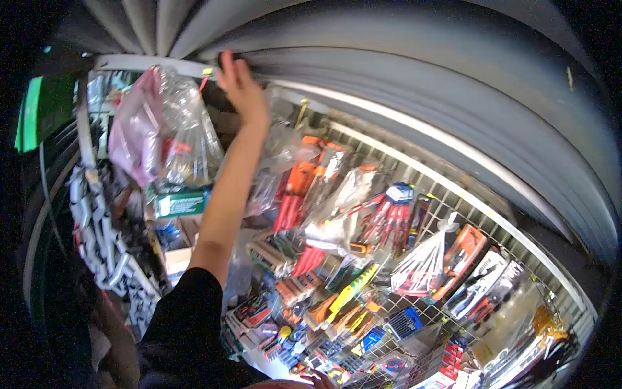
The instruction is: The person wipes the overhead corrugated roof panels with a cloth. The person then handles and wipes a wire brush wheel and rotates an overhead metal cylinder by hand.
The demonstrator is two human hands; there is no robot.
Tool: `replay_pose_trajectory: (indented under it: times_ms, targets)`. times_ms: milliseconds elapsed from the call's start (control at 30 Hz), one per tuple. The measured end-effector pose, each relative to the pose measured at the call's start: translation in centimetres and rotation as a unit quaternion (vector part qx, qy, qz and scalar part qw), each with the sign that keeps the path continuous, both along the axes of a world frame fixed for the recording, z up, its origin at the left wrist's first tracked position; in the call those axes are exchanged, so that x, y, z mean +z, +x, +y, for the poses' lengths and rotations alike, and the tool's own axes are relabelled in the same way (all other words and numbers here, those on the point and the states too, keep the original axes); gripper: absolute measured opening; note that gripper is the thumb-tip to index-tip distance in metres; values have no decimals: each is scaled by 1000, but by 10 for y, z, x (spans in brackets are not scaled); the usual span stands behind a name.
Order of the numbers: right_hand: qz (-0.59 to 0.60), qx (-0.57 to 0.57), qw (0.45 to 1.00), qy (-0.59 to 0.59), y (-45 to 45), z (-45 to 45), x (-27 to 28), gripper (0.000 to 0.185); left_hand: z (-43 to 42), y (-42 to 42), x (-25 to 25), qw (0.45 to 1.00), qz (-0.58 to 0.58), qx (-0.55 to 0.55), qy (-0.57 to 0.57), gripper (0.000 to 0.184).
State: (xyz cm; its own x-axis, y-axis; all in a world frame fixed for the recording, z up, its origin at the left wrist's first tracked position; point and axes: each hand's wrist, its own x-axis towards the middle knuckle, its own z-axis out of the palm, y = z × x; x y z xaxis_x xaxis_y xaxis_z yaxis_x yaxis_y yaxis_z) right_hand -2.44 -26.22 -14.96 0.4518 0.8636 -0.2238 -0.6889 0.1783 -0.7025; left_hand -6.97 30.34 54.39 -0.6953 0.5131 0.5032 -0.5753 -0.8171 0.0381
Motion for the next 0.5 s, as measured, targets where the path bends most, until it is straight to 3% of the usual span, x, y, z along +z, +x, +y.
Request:
replay_pose_trajectory:
  times_ms: [67, 133, 167, 200, 233, 300, 433, 500]
  targets:
    - [-100, -43, 994, -10, -18, -1, -3, 69, 73, 10, 22, 997, -30, 47, -43, 52]
    - [-164, -80, 983, -22, -33, -1, 1, 72, 97, 6, 39, 986, -91, -129, -57, 60]
    - [-181, -96, 979, -21, -40, -1, 3, 73, 81, -5, 41, 979, -100, -157, -86, 62]
    - [-197, -112, 974, -20, -46, -1, 5, 74, 60, -12, 42, 966, -128, -219, -49, 57]
    - [-209, -125, 970, -20, -51, 1, 8, 75, 53, -8, 38, 969, -127, -211, 16, 53]
    - [-231, -150, 961, -19, -62, 3, 11, 77, -12, -9, 18, 998, -20, -19, -54, 48]
    - [-270, -202, 941, -24, -86, 10, 22, 81, -119, -4, -24, 989, 52, 85, 105, 52]
    - [-290, -223, 930, -21, -96, 15, 30, 83, -144, -2, -29, 969, 29, 150, 195, 57]
